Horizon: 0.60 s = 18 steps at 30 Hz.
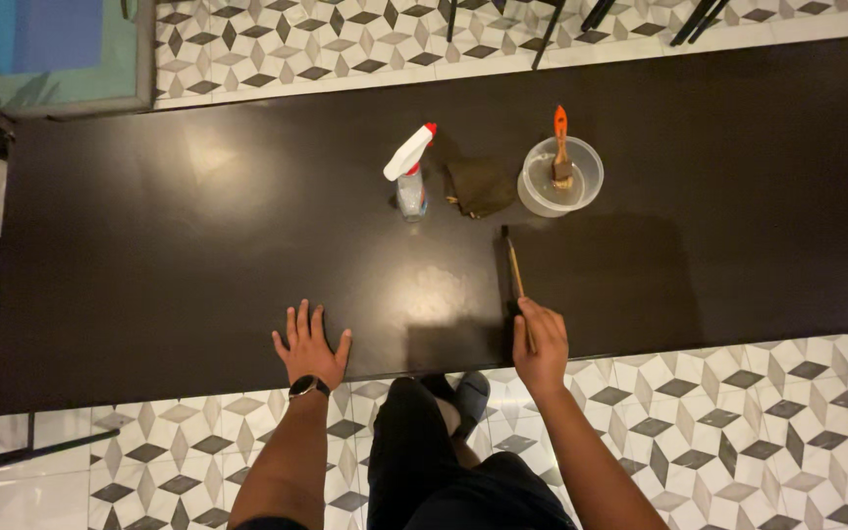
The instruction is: The person cleans a dark tabletop using a spray bottle, a paintbrush, and a cloth. They spray liquid onto the surface, scrub with the brush, and wipe with the cloth, repeating these steps across the table.
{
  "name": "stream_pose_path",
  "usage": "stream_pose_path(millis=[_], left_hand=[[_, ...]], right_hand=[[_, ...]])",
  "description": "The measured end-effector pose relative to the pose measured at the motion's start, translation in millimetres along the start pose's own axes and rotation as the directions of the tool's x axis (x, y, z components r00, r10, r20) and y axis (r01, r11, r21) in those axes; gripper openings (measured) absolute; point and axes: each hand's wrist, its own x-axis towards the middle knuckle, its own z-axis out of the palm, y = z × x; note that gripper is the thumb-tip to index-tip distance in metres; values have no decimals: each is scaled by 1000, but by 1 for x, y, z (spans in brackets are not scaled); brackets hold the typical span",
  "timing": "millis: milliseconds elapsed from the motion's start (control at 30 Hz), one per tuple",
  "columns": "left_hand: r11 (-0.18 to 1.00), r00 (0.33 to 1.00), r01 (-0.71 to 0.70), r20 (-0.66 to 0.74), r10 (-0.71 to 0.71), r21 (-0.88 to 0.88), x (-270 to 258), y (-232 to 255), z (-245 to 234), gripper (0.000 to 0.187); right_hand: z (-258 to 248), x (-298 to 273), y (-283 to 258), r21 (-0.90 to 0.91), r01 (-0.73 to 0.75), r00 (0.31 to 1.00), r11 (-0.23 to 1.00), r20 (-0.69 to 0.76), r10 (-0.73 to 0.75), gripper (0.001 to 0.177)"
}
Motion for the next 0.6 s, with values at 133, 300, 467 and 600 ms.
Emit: stream_pose_path(millis=[133,300,467,600], left_hand=[[999,1000,17,18,-16,-37,2,0,-4,75],[999,1000,12,4,-12,-42,2,-3,-2,74],[998,999,-9,-42,7,-64,1,-5,-3,74],[996,999,-14,-39,11,-84,1,-3,-7,74]], right_hand=[[10,-3,-15,-3,13,1000,1000,27,-13,28],[34,-9,-43,32,35,997,999,73,-37,28],[60,-11,-67,62,80,988,995,127,-87,29],[68,-13,-79,87,115,986,990,109,-125,29]])
